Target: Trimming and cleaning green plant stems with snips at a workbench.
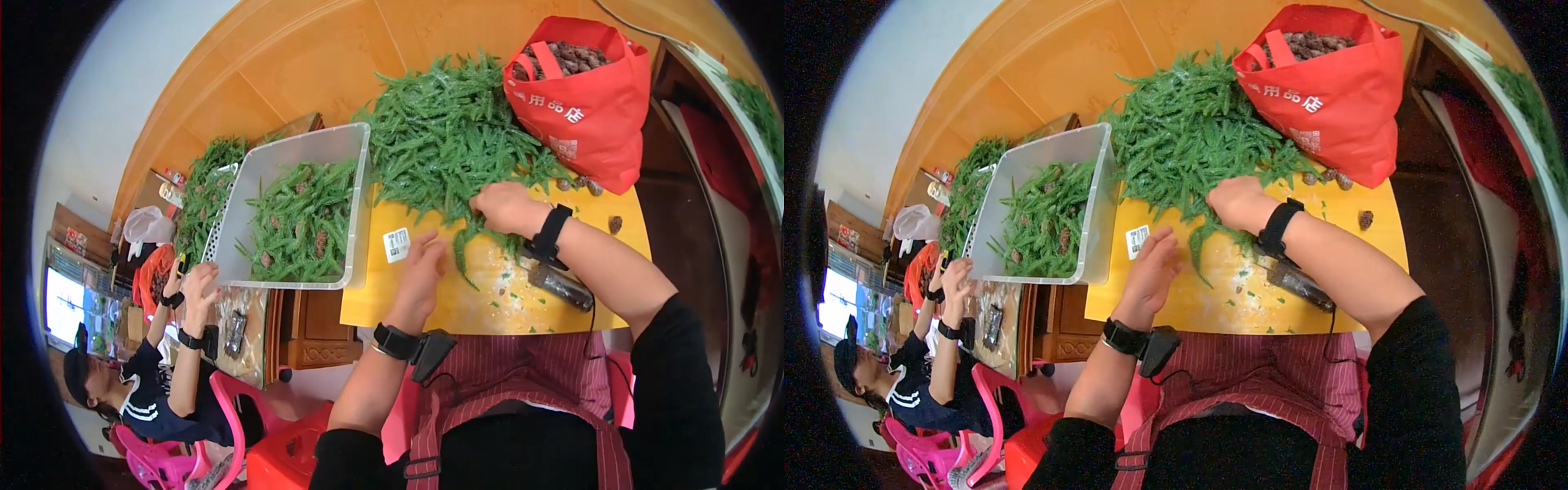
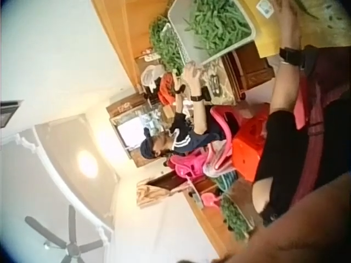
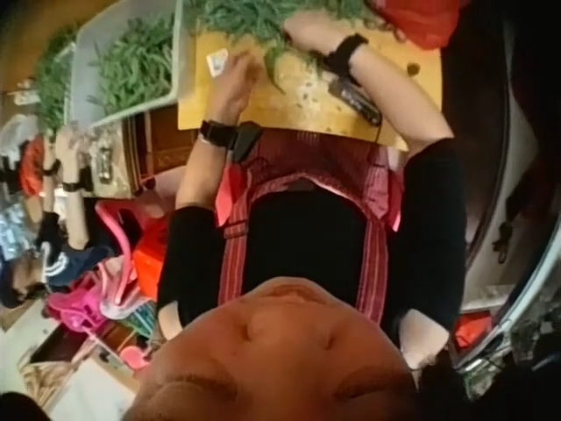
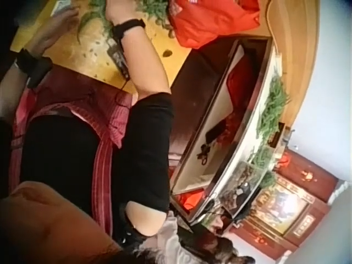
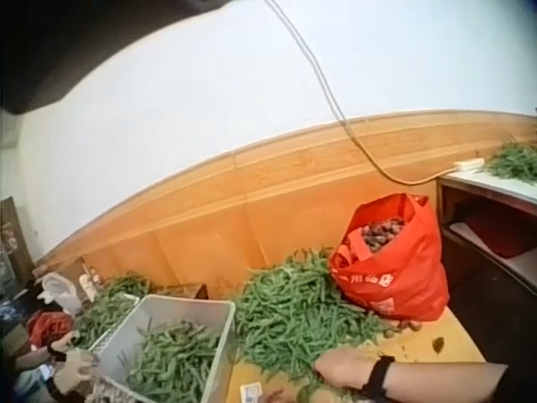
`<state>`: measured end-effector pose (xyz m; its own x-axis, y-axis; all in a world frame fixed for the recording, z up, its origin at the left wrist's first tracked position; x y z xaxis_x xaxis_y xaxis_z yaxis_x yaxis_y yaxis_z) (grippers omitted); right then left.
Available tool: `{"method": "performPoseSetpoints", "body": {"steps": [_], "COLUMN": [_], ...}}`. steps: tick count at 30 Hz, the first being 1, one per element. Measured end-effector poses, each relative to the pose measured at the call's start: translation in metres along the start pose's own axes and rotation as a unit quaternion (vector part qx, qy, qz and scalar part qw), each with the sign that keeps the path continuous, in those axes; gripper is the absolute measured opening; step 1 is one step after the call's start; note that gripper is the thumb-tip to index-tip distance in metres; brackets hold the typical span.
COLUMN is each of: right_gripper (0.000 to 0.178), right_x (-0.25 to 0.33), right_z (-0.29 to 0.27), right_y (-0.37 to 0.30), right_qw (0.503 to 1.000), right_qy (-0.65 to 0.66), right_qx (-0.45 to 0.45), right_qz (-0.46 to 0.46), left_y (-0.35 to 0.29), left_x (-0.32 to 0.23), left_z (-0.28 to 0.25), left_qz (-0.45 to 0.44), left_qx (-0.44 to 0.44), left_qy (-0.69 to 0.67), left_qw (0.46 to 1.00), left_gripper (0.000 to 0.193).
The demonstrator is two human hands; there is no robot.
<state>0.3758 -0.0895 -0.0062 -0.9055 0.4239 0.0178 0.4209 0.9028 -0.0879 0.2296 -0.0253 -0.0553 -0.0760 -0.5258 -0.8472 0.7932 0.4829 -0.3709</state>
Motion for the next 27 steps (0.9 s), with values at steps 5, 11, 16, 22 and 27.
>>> {"method": "performPoseSetpoints", "body": {"steps": [5, 11, 16, 22, 27], "right_gripper": [0.017, 0.022, 0.027, 0.029, 0.041], "right_x": [-0.007, -0.031, -0.025, -0.048, -0.007], "right_z": [-0.012, -0.062, -0.074, -0.115, -0.124], "right_y": [-0.004, -0.03, -0.057, -0.108, -0.144], "right_qw": [0.999, 0.971, 0.926, 0.866, 0.919], "right_qy": [0.012, 0.231, 0.359, 0.466, 0.266], "right_qx": [-0.022, -0.019, 0.09, -0.179, -0.253], "right_qz": [-0.029, -0.057, -0.071, -0.028, -0.143], "left_y": [0.007, -0.037, -0.078, -0.044, -0.039], "left_x": [0.008, -0.08, -0.125, -0.119, -0.12], "left_z": [0.013, 0.069, 0.112, 0.084, 0.088], "left_qz": [-0.047, 0.295, 0.56, 0.373, 0.341], "left_qx": [0.076, 0.154, 0.177, 0.072, 0.061], "left_qy": [-0.024, 0.271, 0.38, 0.234, 0.239], "left_qw": [0.996, 0.903, 0.715, 0.895, 0.907], "left_gripper": [0.043, 0.064, 0.033, 0.023, 0.025]}}
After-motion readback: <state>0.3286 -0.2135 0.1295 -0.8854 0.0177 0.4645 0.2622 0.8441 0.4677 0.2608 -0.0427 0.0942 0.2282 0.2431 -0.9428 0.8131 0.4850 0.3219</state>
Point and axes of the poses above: each hand's wrist, its own y-axis towards the middle knuckle, its own z-axis out of the palm, x = y × z, the point moved 8 cm from there along y, towards the middle knuckle, and after that the axes turned 7 degrees about -y, right-handed, at the moved point
